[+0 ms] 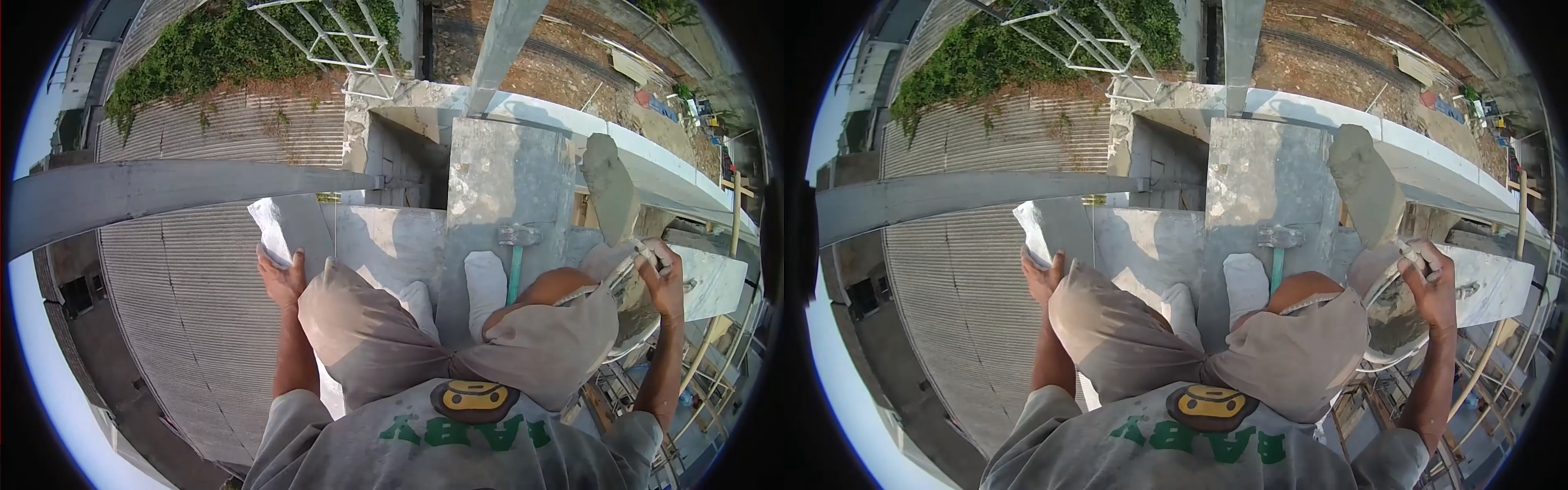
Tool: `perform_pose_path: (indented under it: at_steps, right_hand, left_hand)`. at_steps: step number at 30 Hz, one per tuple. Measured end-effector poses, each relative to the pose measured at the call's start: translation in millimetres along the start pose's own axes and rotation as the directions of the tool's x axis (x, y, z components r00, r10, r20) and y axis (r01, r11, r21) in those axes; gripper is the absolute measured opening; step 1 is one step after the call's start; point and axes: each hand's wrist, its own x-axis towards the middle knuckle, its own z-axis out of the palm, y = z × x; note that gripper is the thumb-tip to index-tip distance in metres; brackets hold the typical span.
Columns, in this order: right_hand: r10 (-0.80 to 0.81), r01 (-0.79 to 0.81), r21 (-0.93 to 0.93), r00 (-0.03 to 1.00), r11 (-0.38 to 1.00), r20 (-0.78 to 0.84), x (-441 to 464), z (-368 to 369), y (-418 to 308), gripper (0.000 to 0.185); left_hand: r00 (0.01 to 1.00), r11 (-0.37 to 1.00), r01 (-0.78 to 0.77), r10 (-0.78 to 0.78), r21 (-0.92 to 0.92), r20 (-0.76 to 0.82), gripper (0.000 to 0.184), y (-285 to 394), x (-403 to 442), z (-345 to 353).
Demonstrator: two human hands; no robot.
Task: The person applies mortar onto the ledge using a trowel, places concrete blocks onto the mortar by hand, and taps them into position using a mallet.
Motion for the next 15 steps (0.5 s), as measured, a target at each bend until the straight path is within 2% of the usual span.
perform_pose_path:
  at_steps: [1,3,5,9,11,13,15]
  right_hand:
    - [-0.111,0.112,-0.031,0.993,0.993,0.037,26,16,-6,0.018]
    - [-0.218,0.251,-0.249,0.964,0.935,0.153,74,52,-34,0.019]
    - [-0.148,0.230,-0.258,0.943,0.939,0.299,115,93,-69,0.026]
    - [-0.149,0.388,-0.390,0.842,0.835,0.519,197,190,-94,0.042]
    - [-0.328,0.534,-0.385,0.811,0.753,0.485,221,237,-103,0.038]
    - [-0.401,0.654,-0.356,0.719,0.667,0.568,247,275,-120,0.035]
    - [-0.407,0.730,-0.376,0.650,0.571,0.642,267,312,-140,0.033]
  left_hand:
    - [1.000,1.000,-0.002,0.002,0.000,0.003,0.092,1,0,-1]
    - [1.000,1.000,-0.025,0.025,-0.013,-0.010,0.092,-8,0,4]
    - [1.000,1.000,-0.023,0.023,-0.014,0.002,0.091,-2,0,1]
    - [0.999,0.999,-0.046,0.046,0.019,-0.008,0.091,2,0,0]
    - [0.998,0.998,-0.056,0.056,0.030,-0.022,0.091,2,2,1]
    - [0.998,0.997,-0.059,0.060,0.040,-0.029,0.090,0,2,4]
    - [0.998,0.998,-0.053,0.054,0.040,-0.023,0.090,-3,3,5]
